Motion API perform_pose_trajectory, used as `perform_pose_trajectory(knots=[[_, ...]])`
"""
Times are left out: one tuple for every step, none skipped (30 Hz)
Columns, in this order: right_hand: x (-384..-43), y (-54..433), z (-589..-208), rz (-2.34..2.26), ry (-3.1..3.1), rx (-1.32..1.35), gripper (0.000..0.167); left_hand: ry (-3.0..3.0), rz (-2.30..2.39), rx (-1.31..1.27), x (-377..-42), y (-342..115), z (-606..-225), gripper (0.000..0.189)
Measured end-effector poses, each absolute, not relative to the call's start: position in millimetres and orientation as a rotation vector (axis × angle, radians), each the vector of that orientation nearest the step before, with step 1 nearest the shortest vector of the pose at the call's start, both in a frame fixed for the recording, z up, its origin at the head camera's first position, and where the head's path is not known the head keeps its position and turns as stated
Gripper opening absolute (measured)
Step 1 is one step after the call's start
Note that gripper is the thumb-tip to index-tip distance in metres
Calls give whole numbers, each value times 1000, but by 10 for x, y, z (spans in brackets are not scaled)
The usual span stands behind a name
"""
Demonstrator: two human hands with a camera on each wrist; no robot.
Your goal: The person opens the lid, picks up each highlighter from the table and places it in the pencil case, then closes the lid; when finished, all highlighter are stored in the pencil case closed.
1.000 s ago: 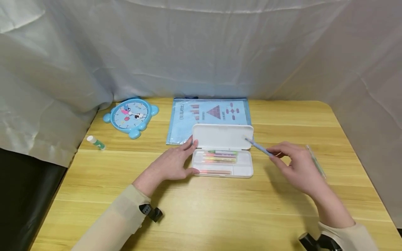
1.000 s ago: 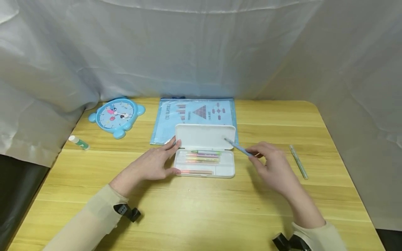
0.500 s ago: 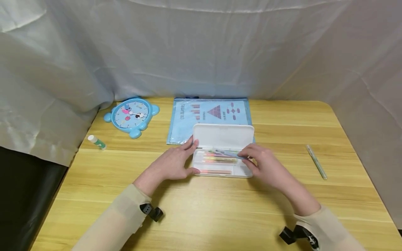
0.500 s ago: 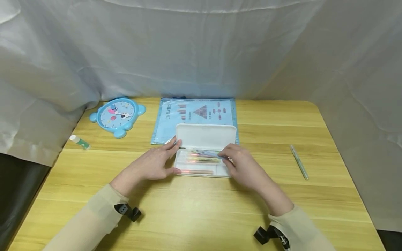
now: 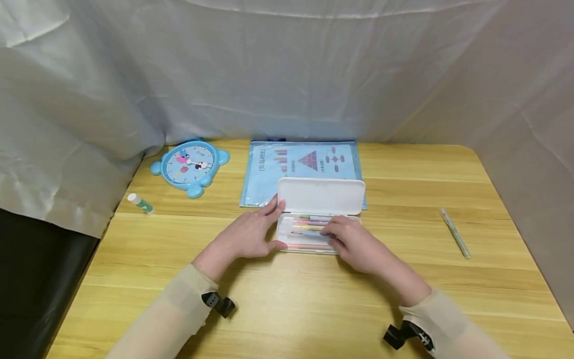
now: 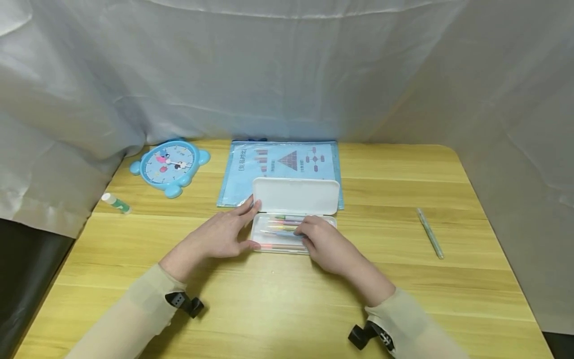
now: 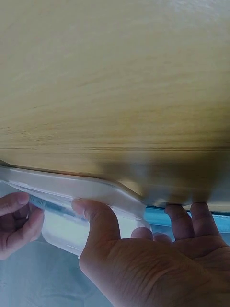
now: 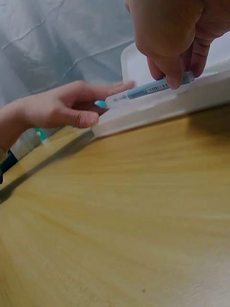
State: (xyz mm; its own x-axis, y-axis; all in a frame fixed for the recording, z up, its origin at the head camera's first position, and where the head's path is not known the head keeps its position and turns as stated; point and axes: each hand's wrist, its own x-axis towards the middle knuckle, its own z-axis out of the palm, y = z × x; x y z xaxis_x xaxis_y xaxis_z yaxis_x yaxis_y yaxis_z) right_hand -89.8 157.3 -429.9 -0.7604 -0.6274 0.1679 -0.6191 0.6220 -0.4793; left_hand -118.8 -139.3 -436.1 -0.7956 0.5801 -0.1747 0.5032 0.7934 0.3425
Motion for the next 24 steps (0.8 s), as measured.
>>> perform_pose_trajectory(knots=[[-898, 1557, -4309, -814, 2811, -1080, 19, 2712, 408, 836, -1188, -1392, -4362, 108], [-898, 1543, -4321, -804, 2810, -1077, 19, 2710, 409, 834, -1189, -1392, -4364, 108], [-898, 1531, -4331, -794, 2812, -1076, 19, 2710, 410, 832, -1190, -1391, -4365, 108], [-897, 1519, -4338, -787, 2812, -1076, 18, 2709, 411, 831, -1191, -1389, -4366, 108], [-895, 1508, -4345, -781, 2810, -1075, 18, 2708, 413, 830, -1193, -1387, -4366, 108], [-893, 1499, -4349, -776, 2810, -1074, 17, 2707, 417, 828, -1194, -1385, -4366, 108], [-888, 1490, -4350, -772, 2808, -1076, 17, 2707, 417, 826, -1195, -1382, -4366, 108], [-883, 1484, -4353, -766, 2804, -1077, 17, 2706, 416, 822, -1195, -1381, -4367, 108], [-877, 1477, -4354, -757, 2799, -1079, 17, 2706, 417, 820, -1195, -1380, -4367, 108], [-870, 1472, -4353, -750, 2792, -1078, 17, 2706, 419, 818, -1196, -1380, -4369, 108], [-864, 1468, -4352, -743, 2784, -1079, 18, 2706, 419, 816, -1196, -1379, -4370, 108], [-859, 1464, -4350, -733, 2777, -1081, 18, 2707, 419, 813, -1196, -1379, -4371, 108], [-854, 1460, -4349, -724, 2771, -1081, 18, 2708, 417, 811, -1196, -1380, -4372, 108], [-852, 1456, -4349, -716, 2765, -1080, 19, 2709, 417, 810, -1196, -1381, -4373, 108], [-851, 1455, -4349, -708, 2760, -1083, 19, 2711, 419, 810, -1196, -1381, -4372, 108], [-851, 1453, -4348, -701, 2756, -1087, 19, 2711, 420, 811, -1196, -1382, -4372, 108], [-852, 1452, -4348, -694, 2753, -1091, 19, 2712, 418, 811, -1196, -1382, -4371, 108], [-854, 1454, -4349, -687, 2750, -1095, 19, 2712, 418, 811, -1196, -1382, -4370, 108], [-856, 1459, -4349, -687, 2747, -1099, 19, 2712, 418, 812, -1196, -1382, -4368, 108], [-857, 1466, -4346, -691, 2742, -1102, 19, 2711, 419, 811, -1196, -1382, -4366, 108], [-856, 1474, -4338, -699, 2740, -1103, 19, 2710, 419, 811, -1196, -1381, -4364, 108], [-854, 1485, -4332, -710, 2738, -1104, 19, 2709, 420, 812, -1195, -1381, -4362, 108], [-852, 1498, -4325, -725, 2738, -1103, 19, 2709, 420, 812, -1194, -1381, -4360, 108], [-851, 1513, -4317, -745, 2740, -1101, 19, 2708, 420, 812, -1192, -1382, -4359, 108]])
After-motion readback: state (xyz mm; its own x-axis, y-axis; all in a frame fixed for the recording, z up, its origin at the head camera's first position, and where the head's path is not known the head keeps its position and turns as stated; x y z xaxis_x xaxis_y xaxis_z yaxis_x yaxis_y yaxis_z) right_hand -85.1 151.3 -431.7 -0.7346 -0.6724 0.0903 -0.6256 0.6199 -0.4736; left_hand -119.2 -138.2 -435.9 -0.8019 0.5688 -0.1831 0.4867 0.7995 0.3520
